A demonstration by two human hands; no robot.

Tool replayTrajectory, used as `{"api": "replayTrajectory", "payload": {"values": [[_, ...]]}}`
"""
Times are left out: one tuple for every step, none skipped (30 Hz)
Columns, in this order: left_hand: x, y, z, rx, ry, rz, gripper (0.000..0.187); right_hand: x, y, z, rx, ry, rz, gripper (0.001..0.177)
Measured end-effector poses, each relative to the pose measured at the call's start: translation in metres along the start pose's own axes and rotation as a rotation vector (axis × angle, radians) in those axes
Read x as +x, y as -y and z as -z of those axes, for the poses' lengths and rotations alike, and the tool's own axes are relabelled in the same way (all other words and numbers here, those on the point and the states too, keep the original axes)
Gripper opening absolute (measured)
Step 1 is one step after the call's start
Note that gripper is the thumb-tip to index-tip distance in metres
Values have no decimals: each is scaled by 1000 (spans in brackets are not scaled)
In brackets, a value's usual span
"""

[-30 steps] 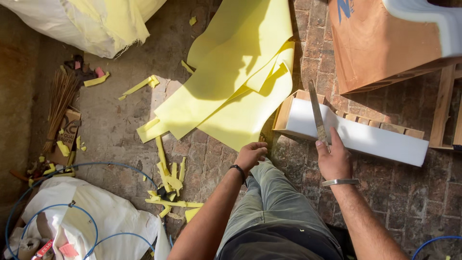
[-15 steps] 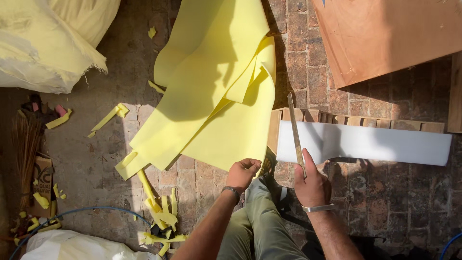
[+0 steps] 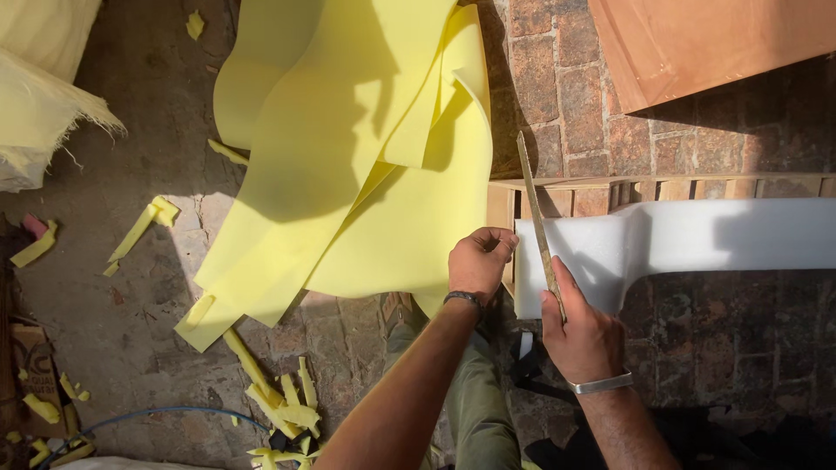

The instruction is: The person positions a white foam sheet on a wooden frame, aligns it, and then uses a long metal blade to cut the foam along the frame edge. The person handles the foam and blade throughout the clip.

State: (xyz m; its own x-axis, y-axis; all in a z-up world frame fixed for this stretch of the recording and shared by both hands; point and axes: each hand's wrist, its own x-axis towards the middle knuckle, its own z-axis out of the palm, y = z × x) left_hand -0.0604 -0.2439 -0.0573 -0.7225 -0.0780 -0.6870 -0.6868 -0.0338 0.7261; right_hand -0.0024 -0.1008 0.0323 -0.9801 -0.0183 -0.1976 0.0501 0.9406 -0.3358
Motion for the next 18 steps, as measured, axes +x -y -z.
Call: {"api": "replayTrajectory", "payload": {"values": [[3,1,-1,-24,8,-1,21,1,1,-2,0,8,7,53],[4,2,-2,-27,17,4,21,2,2,-3,-19,14,2,53],[5,3,-3,-31,25,8,21,2,3,-4,-38,19,-3,54],[7,3,-3,-34,34,8,22,4,4,-5,-56,21,-7,54],[9,3,-2,-20,41,10,22,6,5,-7,-56,10,2,54],[11,3,-3,-8,49,10,22,8,6,-8,-58,-3,12,54],[12,2,-2,5,57,9,22,9,6,-9,-60,-17,22,54],[12,0,-2,51,53,5,22,9,6,-9,-66,-10,14,54],[13,-2,-1,98,50,1,22,10,7,-9,-72,-3,6,55],[13,-4,0,145,45,-2,23,10,7,-10,-77,6,-2,55],[13,-6,2,153,55,-10,23,10,7,-12,-70,-1,-4,55],[13,-8,3,161,61,-18,24,11,8,-14,-63,-8,-1,55],[13,-10,5,168,68,-27,24,11,8,-15,-55,-16,1,56],[10,-10,4,168,76,-13,24,10,7,-16,-55,-29,23,55],[7,-9,3,167,84,0,25,8,6,-16,-56,-43,45,55],[8,-9,3,166,87,11,25,10,5,-19,-53,-58,72,55],[8,-8,3,146,94,26,25,12,4,-22,-59,-42,59,56],[11,-8,3,125,97,33,25,14,3,-25,-63,-33,53,56]]}}
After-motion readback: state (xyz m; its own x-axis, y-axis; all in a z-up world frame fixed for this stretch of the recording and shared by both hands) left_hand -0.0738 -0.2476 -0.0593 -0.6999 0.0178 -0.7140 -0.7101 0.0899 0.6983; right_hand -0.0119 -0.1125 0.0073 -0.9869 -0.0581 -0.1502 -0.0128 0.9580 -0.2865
